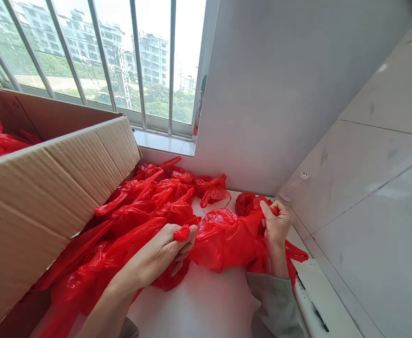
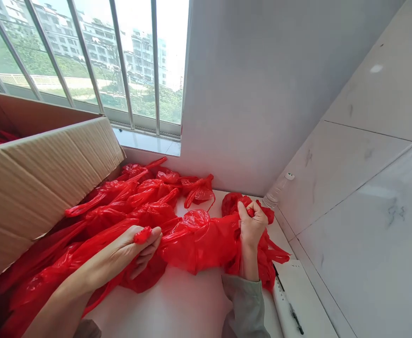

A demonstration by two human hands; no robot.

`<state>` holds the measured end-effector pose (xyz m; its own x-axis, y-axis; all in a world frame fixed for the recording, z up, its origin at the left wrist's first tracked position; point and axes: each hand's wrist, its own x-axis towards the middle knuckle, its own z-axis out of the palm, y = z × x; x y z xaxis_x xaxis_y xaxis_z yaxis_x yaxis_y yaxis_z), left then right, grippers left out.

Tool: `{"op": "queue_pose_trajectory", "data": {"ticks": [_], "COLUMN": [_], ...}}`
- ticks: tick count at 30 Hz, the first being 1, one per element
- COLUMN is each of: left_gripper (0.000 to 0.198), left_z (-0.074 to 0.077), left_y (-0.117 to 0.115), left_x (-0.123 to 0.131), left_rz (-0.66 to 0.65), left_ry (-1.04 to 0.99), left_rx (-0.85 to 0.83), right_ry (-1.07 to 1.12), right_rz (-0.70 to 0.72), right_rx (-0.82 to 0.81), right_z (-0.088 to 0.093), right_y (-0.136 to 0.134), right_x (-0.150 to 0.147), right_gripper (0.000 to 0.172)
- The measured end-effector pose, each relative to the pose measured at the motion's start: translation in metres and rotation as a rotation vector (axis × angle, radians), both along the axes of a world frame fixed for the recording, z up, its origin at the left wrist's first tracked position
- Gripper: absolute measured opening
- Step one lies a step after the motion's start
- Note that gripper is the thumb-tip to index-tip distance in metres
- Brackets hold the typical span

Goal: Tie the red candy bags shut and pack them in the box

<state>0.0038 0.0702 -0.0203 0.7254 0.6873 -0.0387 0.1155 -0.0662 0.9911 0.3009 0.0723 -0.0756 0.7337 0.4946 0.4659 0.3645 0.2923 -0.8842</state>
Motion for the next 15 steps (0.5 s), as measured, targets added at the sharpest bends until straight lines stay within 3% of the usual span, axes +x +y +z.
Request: {"op": "queue_pose_trajectory", "data": {"ticks": [5,9,15], "left_gripper": [0.048,0.046,0.036], "left_z": [-0.002,0.002,0.010], "left_y": [0.003,0.003,-0.003], "left_x": [-0.005,-0.005,0.007], "left_rz": [-0.008,-0.067,0.034], "left_ry": [0.023,0.077,0.156], "left_rx": [-0.006,0.151,0.324], "right_ry": [-0.121,-0.233,-0.420], "right_rz": [-0.050,-0.044,-0.045], "right_rx": [-0.059,-0.130,-0.295], "right_z": [-0.010,-0.012,0.002], "right_y": [0.001,0.002,-0.010], "right_x": [0.004,0.008,0.016], "right_gripper": [0.048,0.046,0.045]}}
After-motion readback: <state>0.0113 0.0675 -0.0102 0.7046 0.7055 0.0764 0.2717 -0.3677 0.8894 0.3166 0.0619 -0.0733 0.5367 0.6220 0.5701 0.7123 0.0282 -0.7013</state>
